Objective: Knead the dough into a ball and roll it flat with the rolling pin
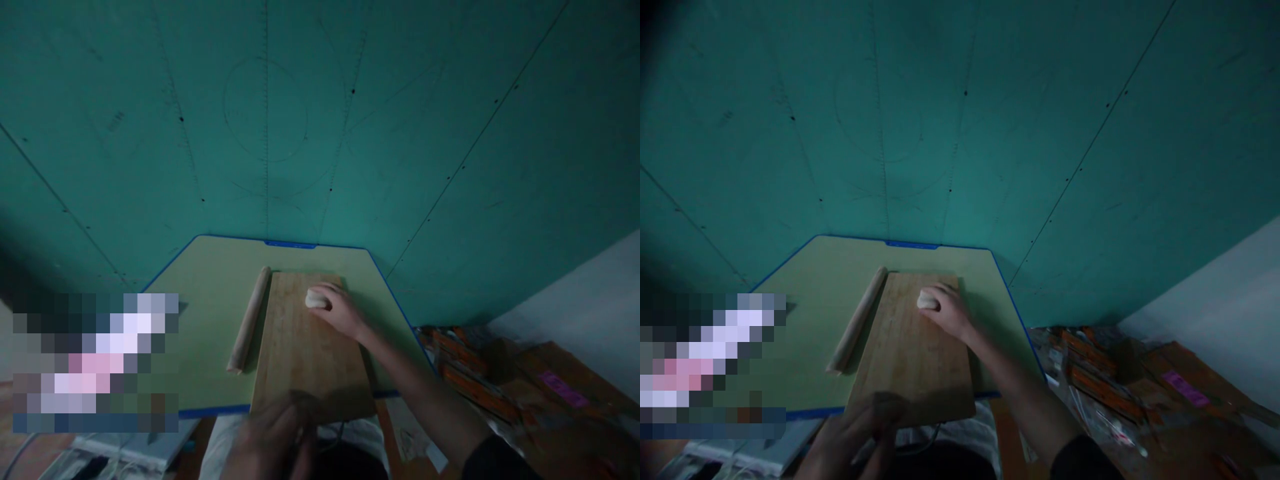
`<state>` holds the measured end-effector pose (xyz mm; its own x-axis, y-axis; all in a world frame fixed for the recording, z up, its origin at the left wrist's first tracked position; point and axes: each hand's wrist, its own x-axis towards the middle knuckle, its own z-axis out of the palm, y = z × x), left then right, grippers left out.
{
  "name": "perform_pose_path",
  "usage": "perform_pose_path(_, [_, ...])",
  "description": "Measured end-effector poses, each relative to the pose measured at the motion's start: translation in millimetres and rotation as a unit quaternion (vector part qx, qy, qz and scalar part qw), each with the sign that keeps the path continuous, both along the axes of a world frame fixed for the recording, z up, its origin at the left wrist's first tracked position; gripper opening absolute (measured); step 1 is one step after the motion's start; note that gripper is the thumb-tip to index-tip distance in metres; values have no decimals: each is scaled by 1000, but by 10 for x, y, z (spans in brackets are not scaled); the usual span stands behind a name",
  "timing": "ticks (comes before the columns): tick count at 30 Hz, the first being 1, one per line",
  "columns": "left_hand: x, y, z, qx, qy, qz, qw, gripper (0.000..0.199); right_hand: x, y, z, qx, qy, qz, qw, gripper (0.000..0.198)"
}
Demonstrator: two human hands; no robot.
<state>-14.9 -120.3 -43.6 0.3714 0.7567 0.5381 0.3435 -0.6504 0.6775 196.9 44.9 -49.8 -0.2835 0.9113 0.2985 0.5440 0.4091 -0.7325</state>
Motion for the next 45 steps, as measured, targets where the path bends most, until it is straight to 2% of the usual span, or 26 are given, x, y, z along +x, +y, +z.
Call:
perform_pose_path(2, [-78,182,132,-11,-15,37,999,26,-39,-19,22,-39,96,-16,995,30])
perform_pose_path(4, [-97,375,220,-64,-36,88,993,21,-100,-94,86,-73,179,-46,980,33])
perform_pose_path(6, [-39,547,265,-142,-78,121,979,33,-177,-231,180,-78,227,-76,968,38])
perform_pose_path(9, [140,695,287,-244,-109,77,960,52,-286,-481,346,-46,231,-65,970,36])
perform_pose_path(13, [289,698,343,-325,-100,11,940,45,-286,-719,537,27,155,-51,986,31])
perform_pose_path(15, [279,680,405,-329,-121,13,936,45,-217,-786,598,21,122,-45,991,30])
perform_pose_path(20, [202,679,542,-312,-166,18,935,50,-80,-908,622,-110,93,28,989,42])
perform_pose_path(24, [208,645,560,-341,-196,-22,919,53,-97,-1007,621,-124,102,44,986,49])
perform_pose_path(27, [218,604,543,-377,-233,-70,894,50,-101,-1049,650,-159,162,76,971,53])
perform_pose_path(30, [217,585,520,-401,-269,-124,867,48,-83,-1039,661,-217,226,113,943,55])
perform_pose_path(32, [205,590,509,-415,-278,-136,856,49,-72,-1014,657,-241,241,130,931,56])
perform_pose_path(36, [164,610,510,-439,-235,-113,860,61,-82,-997,668,-257,233,123,930,57])
perform_pose_path(38, [154,611,525,-443,-216,-79,867,68,-101,-1022,683,-252,233,115,932,57])
perform_pose_path(41, [163,587,558,-431,-202,-29,879,66,-135,-1076,680,-238,240,108,935,57])
perform_pose_path(45, [175,520,591,-435,-229,-67,869,61,-187,-1126,615,-242,261,99,929,56])
